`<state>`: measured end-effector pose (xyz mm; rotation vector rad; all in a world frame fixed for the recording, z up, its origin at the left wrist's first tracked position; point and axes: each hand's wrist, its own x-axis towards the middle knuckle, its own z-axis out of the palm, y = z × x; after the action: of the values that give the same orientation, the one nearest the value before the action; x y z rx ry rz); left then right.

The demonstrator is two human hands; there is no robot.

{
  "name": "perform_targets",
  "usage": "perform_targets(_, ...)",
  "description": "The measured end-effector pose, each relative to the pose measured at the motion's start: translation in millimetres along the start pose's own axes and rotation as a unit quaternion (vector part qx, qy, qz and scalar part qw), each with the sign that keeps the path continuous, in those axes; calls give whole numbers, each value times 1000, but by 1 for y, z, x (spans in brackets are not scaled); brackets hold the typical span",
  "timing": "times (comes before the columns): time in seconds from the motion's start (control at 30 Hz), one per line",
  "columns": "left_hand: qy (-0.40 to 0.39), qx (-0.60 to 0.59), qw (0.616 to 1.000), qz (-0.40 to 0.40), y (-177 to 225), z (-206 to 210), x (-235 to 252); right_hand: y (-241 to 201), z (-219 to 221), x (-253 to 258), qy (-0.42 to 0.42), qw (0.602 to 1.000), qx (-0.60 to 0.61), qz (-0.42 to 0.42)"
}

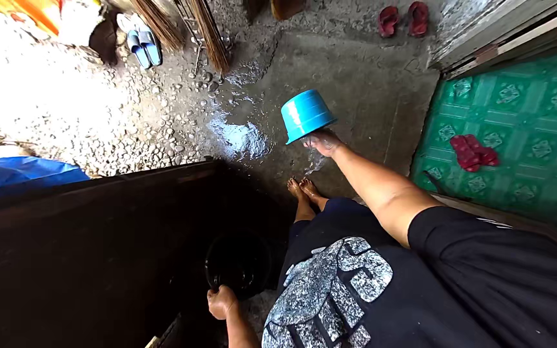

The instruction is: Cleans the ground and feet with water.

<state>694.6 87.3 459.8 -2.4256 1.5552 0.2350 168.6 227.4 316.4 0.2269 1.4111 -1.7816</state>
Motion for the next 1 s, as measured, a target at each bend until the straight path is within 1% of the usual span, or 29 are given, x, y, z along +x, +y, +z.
perform_targets(0.07,0,-3,1000,0,0,0,3,-13,18,-2,-18,999,-13,-28)
perform_targets(0.1,1,-5,1000,1,1,0,4,-17,24,-2,-28,997,-37,-65)
perform_targets(0.13,2,-8,1000,2,1,1,5,-21,27,-1,-40,989,-87,-112)
perform_targets(0.17,4,-12,1000,3,2,1,6,-27,28,0,-43,971,-171,-161)
perform_targets(0.2,5,-15,1000,4,3,2,7,-36,30,-2,-36,944,-266,-194)
perform_targets(0.23,4,-20,1000,6,4,1,8,-52,36,-9,-23,917,-336,-212)
perform_targets(0.27,2,-22,1000,6,5,1,9,-81,47,-25,-16,893,-402,-200)
perform_targets(0.3,1,-24,1000,7,6,1,11,-132,67,-51,-38,889,-444,-103)
perform_targets(0.33,-1,-26,1000,8,7,1,12,-163,81,-67,-28,896,-439,-68)
perform_targets(0.37,-1,-28,1000,10,9,2,13,-177,86,-72,-16,914,-400,-72)
perform_targets(0.4,-2,-29,999,13,10,2,15,-176,83,-64,-8,931,-351,-98)
perform_targets(0.43,-4,-31,999,17,11,2,16,-164,74,-45,8,942,-307,-137)
perform_targets(0.47,-7,-33,999,21,13,3,19,-143,60,-19,29,941,-287,-179)
perform_targets(0.5,-10,-32,999,24,16,4,21,-131,50,-1,54,939,-285,-186)
perform_targets(0.53,-14,-28,999,27,18,4,22,-125,40,7,81,937,-303,-157)
perform_targets(0.57,-16,-24,999,31,21,3,24,-120,32,9,114,928,-338,-106)
perform_targets(0.6,-19,-20,999,35,24,2,25,-114,24,7,146,910,-385,-57)
perform_targets(0.67,-26,-18,998,47,32,-1,28,-96,2,-5,169,878,-447,18)
perform_targets(0.73,-32,-13,998,59,39,-2,33,-80,-19,-26,175,845,-497,88)
perform_targets(0.8,-37,-5,997,72,45,-2,38,-67,-37,-50,177,819,-518,171)
perform_targets(0.9,-48,9,995,87,55,0,53,-41,-69,-83,171,817,-492,247)
perform_targets(1.0,-71,11,991,112,71,1,65,-31,-92,-105,130,797,-503,309)
